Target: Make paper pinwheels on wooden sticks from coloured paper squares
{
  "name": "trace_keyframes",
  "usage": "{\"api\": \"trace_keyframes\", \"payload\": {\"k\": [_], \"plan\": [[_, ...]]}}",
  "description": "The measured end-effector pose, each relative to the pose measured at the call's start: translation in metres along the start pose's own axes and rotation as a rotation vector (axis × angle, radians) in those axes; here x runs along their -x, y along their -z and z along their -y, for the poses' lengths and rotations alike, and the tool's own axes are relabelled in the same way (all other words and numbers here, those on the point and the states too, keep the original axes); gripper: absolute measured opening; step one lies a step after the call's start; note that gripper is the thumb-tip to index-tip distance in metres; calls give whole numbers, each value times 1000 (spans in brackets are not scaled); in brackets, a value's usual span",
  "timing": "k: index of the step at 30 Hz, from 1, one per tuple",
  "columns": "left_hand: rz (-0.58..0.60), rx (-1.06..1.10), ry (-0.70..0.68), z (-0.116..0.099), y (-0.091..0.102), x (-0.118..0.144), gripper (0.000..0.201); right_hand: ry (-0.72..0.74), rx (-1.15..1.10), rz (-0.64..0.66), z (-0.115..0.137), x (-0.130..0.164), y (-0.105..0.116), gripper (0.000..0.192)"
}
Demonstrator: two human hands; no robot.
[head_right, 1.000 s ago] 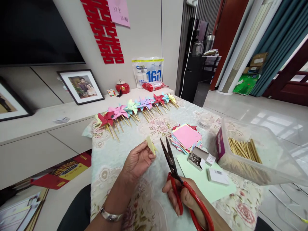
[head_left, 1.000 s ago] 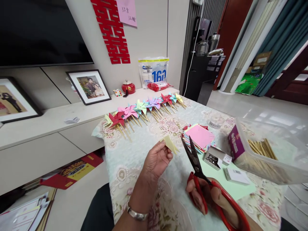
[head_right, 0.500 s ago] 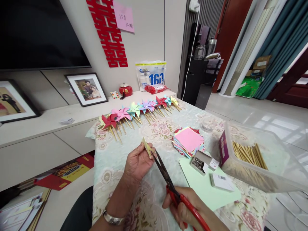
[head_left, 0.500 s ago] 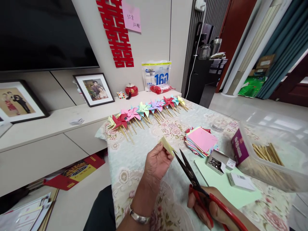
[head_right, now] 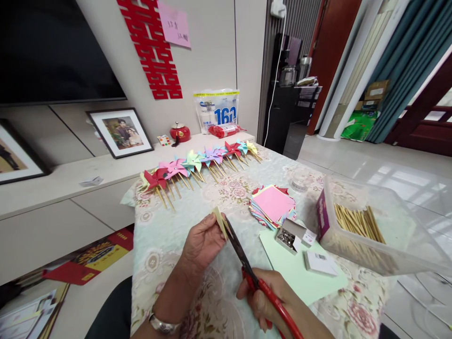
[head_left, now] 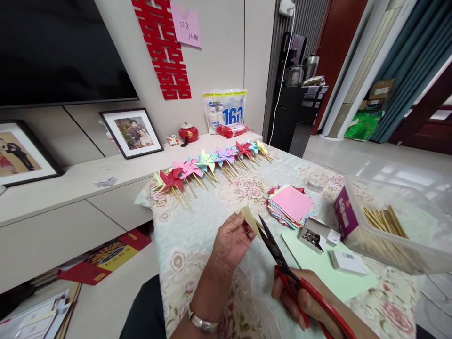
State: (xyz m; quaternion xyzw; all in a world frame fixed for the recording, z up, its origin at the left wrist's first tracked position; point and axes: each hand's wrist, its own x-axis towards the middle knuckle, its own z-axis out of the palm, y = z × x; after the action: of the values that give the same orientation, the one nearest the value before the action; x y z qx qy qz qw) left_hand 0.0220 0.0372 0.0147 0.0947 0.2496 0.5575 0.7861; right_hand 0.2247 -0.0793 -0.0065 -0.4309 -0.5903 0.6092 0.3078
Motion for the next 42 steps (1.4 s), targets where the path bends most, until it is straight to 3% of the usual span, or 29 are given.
{"api": "trace_keyframes", "payload": {"k": [4,12,18,25,36,42], "plan": [[9,-9,0,0,0,0,19,-25,25,-18,4,-2,-2,62],[-10,-15,-12,0,0,1,13,-25,16,-33,-15,-8,0,61],[-11,4,-18,0,1,1,12,-59,103,-60,-9,-11,-3,59],[1,28,-10,-1,3,-1,12,-77,-32,-39,-10,-17,-7,64],[-27,28,-48,-2,2,-2,9,-64,-38,-71,-18,-15,-8,67],[-57,103,-89,-5,2,-2,11,-8,-56,-18,5,-13,-7,81]]}}
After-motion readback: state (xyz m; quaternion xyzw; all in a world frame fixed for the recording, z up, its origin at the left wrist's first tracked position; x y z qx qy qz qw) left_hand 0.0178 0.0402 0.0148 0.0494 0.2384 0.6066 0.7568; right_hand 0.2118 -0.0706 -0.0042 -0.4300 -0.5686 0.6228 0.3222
